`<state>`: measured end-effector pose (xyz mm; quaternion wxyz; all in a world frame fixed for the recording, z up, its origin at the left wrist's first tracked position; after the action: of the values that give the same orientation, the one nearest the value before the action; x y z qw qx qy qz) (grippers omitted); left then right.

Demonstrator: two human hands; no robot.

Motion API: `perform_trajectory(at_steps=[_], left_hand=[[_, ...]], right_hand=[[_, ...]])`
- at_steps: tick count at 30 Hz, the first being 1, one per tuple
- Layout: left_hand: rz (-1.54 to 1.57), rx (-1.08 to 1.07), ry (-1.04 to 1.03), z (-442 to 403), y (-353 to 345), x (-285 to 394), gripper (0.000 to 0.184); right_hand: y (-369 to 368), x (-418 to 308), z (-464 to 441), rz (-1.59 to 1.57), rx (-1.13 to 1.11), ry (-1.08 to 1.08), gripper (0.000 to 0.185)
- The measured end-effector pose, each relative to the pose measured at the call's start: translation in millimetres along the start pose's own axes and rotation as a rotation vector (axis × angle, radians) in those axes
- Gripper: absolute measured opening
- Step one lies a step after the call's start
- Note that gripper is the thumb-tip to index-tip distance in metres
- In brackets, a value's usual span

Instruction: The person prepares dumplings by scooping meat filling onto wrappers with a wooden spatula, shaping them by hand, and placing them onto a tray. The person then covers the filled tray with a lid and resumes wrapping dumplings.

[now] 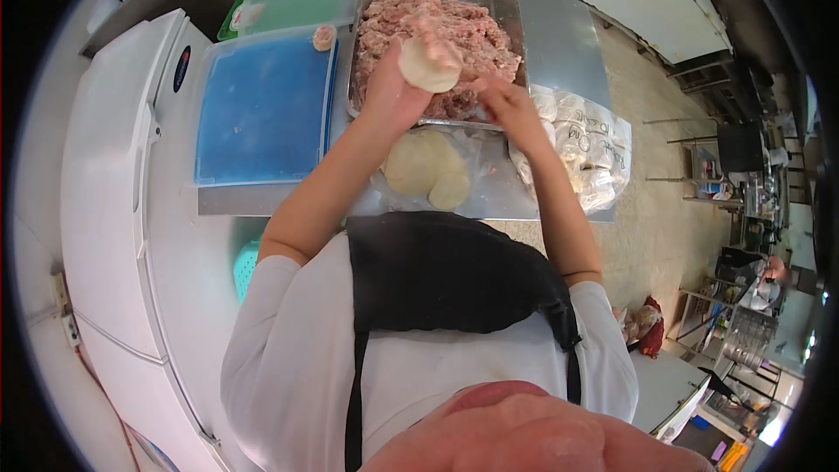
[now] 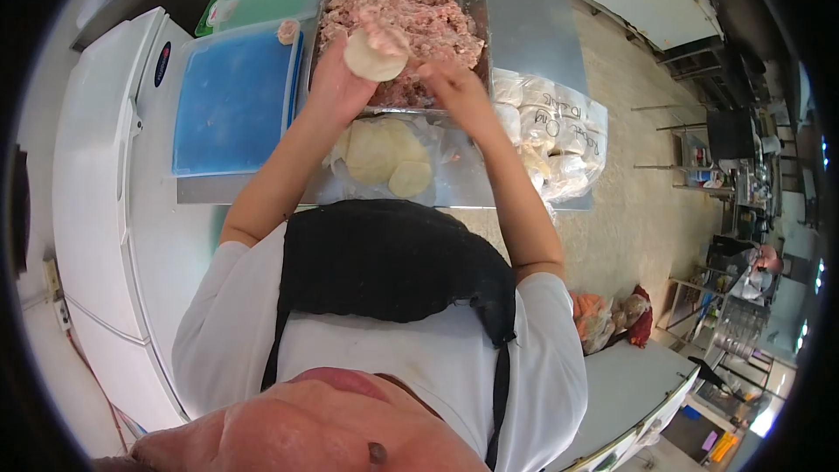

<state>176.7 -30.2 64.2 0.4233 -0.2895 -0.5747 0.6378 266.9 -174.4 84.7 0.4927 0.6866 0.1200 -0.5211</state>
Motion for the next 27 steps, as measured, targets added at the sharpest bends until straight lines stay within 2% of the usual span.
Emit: perform_trajectory(at_steps=[1,4,5,8,11,14,17,20,21,23,24,26,27], left_hand=[[0.061,-0.042,0.011,-3,-11,-3,0.052],[0.135,0.099,0.035,-8,-5,1,0.068],[0.134,0.048,0.047,-20,17,4,0.079],[0.073,0.115,-0.097,-11,20,12,0.083],[0.061,0.136,0.001,9,-8,1,0.086],[0.005,0.126,-0.041,19,-19,1,0.084],[0.004,0.128,-0.077,15,-11,1,0.075],[0.062,0.147,-0.164,15,-14,2,0.065],[0.148,0.173,-0.193,14,-5,6,0.056],[0.204,0.052,-0.142,7,17,26,0.048],[0.229,-0.007,-0.118,11,12,30,0.045],[-0.184,-0.055,-0.223,25,8,41,0.042],[-0.376,-0.049,-0.261,36,-1,43,0.044]], right_hand=[[-7,-2,1,0.182,0.102,0.151,0.030],[7,-18,14,0.560,0.192,0.470,0.031],[17,-19,18,0.617,0.088,0.390,0.030],[36,-47,35,1.011,0.004,0.229,0.028],[18,-51,39,0.974,0.091,0.400,0.026],[39,-65,34,1.138,-0.007,0.395,0.024],[48,-95,47,1.096,0.163,0.528,0.023],[40,-74,33,0.948,0.126,0.606,0.022],[48,-67,26,1.012,0.085,0.589,0.022],[72,-54,12,1.135,0.005,0.566,0.024],[76,-41,5,1.240,-0.078,0.469,0.024],[86,-13,-6,1.441,-0.243,0.262,0.028],[81,2,-7,1.470,-0.239,0.339,0.030]])
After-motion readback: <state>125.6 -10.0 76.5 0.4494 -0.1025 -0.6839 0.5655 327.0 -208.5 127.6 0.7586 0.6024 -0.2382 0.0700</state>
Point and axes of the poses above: each hand's wrist, its own z-axis away from the middle knuckle, its own y-axis out of the back of the hand, x = y × z, the point moved 7 cm from there along -z, towards the middle knuckle, and after that the axes turned 14 degrees about z, right-handed, at the moved point
